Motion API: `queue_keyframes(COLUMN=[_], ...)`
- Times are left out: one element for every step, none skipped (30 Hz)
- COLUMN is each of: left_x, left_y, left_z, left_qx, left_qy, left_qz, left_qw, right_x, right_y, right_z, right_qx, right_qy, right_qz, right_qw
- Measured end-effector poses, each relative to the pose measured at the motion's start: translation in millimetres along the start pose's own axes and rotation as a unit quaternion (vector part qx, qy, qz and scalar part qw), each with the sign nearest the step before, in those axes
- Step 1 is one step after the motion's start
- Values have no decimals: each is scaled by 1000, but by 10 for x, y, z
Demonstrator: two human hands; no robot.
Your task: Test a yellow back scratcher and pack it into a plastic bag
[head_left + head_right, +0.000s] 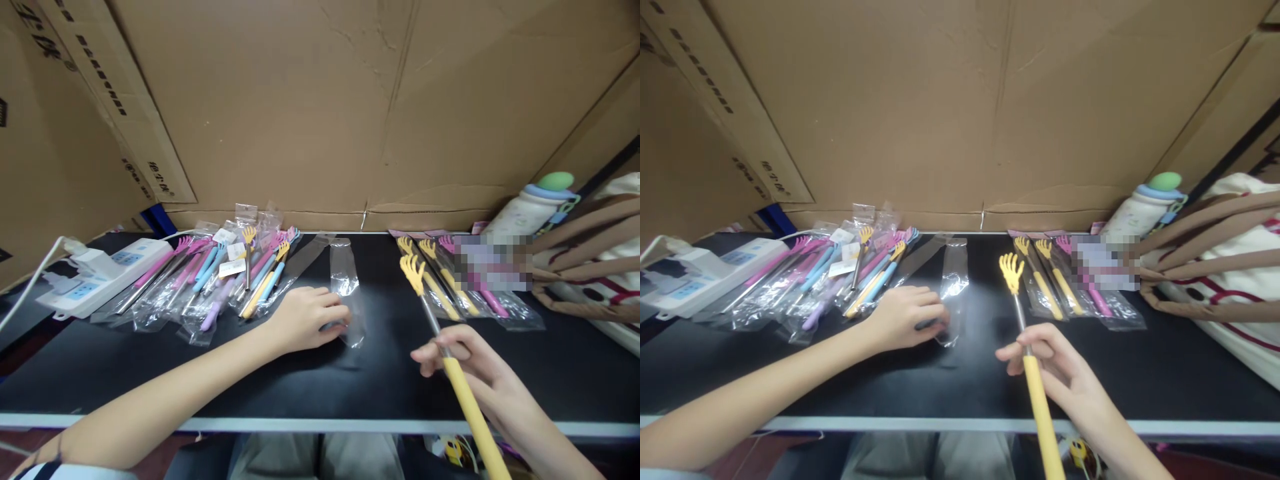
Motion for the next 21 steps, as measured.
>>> queue_keyframes(left_x=[7,12,16,19,21,22,25,27,30,34,38,41,45,47,49,52,54,56,57,56,54], left_y=[-1,0,2,5,8,12,14,16,17,17,16,16,15,15,15,14,13,13,12,11,10], left_z=[2,5,8,11,15,18,20,20,18,14,9,3,-4,-11,-17,-22,-24,-25,-26,-27,-27], left_qx=[3,5,6,6,5,2,-1,-6,-9,-13,-16,-18,-20,-23,-24,-26,-26,-27,-27,-28,-30], left_qy=[6,10,14,17,19,19,18,16,14,13,12,11,11,12,12,11,11,10,10,9,8], left_qz=[-2,-4,-6,-8,-10,-12,-14,-15,-16,-17,-18,-18,-17,-15,-13,-12,-12,-12,-11,-10,-8], left_qw=[1000,1000,1000,1000,1000,1000,1000,1000,1000,1000,1000,1000,1000,1000,1000,1000,1000,1000,1000,1000,999], right_x=[-4,-6,-4,0,10,27,45,61,73,80,84,88,93,104,117,128,139,156,179,211,252], right_y=[-9,-14,-17,-20,-25,-32,-43,-58,-77,-100,-127,-159,-193,-229,-266,-301,-332,-357,-374,-384,-386], right_z=[6,9,6,-5,-22,-41,-64,-87,-107,-122,-132,-138,-141,-145,-150,-157,-168,-184,-206,-233,-263], right_qx=[-19,-40,-60,-82,-104,-121,-138,-150,-158,-163,-166,-171,-178,-188,-197,-204,-208,-211,-214,-219,-228], right_qy=[-24,-50,-77,-102,-126,-145,-155,-157,-155,-148,-141,-133,-129,-126,-125,-127,-132,-141,-154,-171,-189], right_qz=[-3,-6,-6,-3,0,4,11,21,36,54,71,85,93,93,86,82,78,71,61,46,25], right_qw=[1000,998,995,991,987,982,978,976,975,974,973,972,971,970,968,967,966,965,963,960,955])
Point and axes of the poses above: each hand's wrist, its own y-axis towards the middle knuckle, its own x-axis out of the palm, z = x × y, the point moved 5 cm from there along y, towards the middle knuckle, and after that the axes turned 2 degrees about z, right-handed, at the moved point
